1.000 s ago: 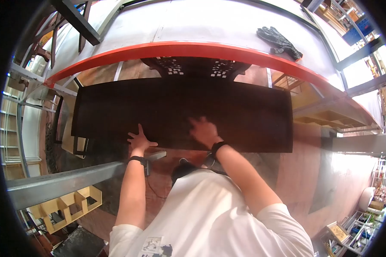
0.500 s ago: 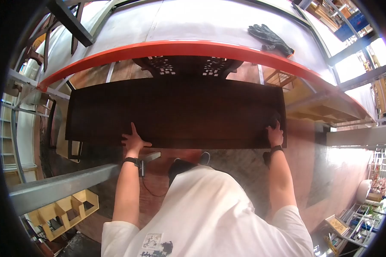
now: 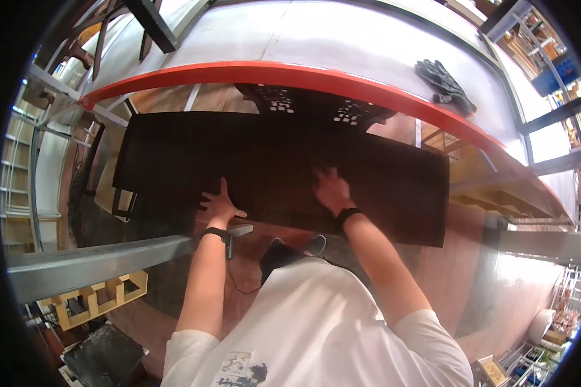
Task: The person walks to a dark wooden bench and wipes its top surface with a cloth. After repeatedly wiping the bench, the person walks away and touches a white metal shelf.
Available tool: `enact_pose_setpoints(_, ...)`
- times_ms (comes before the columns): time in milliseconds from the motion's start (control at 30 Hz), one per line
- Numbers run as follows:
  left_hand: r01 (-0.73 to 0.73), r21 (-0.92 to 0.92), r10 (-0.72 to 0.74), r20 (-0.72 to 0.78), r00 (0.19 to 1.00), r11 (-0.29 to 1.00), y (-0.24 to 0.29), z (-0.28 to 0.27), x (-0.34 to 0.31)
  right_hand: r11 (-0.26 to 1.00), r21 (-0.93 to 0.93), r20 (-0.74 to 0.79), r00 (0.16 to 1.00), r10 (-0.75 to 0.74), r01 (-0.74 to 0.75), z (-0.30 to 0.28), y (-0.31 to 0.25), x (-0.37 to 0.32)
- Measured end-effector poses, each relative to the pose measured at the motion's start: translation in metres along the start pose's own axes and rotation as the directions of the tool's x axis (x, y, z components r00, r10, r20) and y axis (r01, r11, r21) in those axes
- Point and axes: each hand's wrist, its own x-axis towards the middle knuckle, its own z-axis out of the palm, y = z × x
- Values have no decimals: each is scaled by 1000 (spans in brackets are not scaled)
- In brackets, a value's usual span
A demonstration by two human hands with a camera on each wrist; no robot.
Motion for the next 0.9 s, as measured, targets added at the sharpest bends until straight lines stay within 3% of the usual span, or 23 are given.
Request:
enact_pose_setpoints(100,15,12,-15,-17,1000,1000,5,-3,-5,947,-3,68,945,-321,322,28,-61,3)
enact_pose_setpoints(133,7,44,-5,-39,999,999,4,-3,-5,945,1,66,942,-328,328,28,-80,2)
enact_pose_setpoints(200,11,35,-10,-29,1000,999,2,-3,-2,927,49,217,902,-373,372,16,-109,-5)
enact_pose_setpoints(333,58,26,-59,76,995,998,12,-17,-10,926,52,276,886,-373,373,5,-114,15)
enact_pose_setpoints(433,45,24,-47,74,996,999,13,-15,-7,987,-26,164,974,-154,160,-16,-87,45)
enact_pose_setpoints(567,19,55,-21,48,999,998,10,-8,-3,983,30,27,983,181,-182,-43,12,86)
enact_pose_setpoints(600,14,35,-15,24,1000,999,10,-6,-1,950,82,28,954,299,-301,-58,39,85)
enact_pose_setpoints(667,-1,20,1,4,1000,1000,5,0,4,890,167,-126,886,447,-425,-69,101,77)
enact_pose_setpoints(733,-21,24,21,-15,1000,999,1,8,12,790,199,-172,772,611,-580,-72,168,59)
enact_pose_setpoints(800,-7,26,6,19,1000,1000,8,-3,3,752,208,-238,713,659,-626,-55,249,34)
enact_pose_setpoints(900,4,21,-5,49,999,1000,11,-10,-2,702,64,-284,661,695,-710,-22,355,-27)
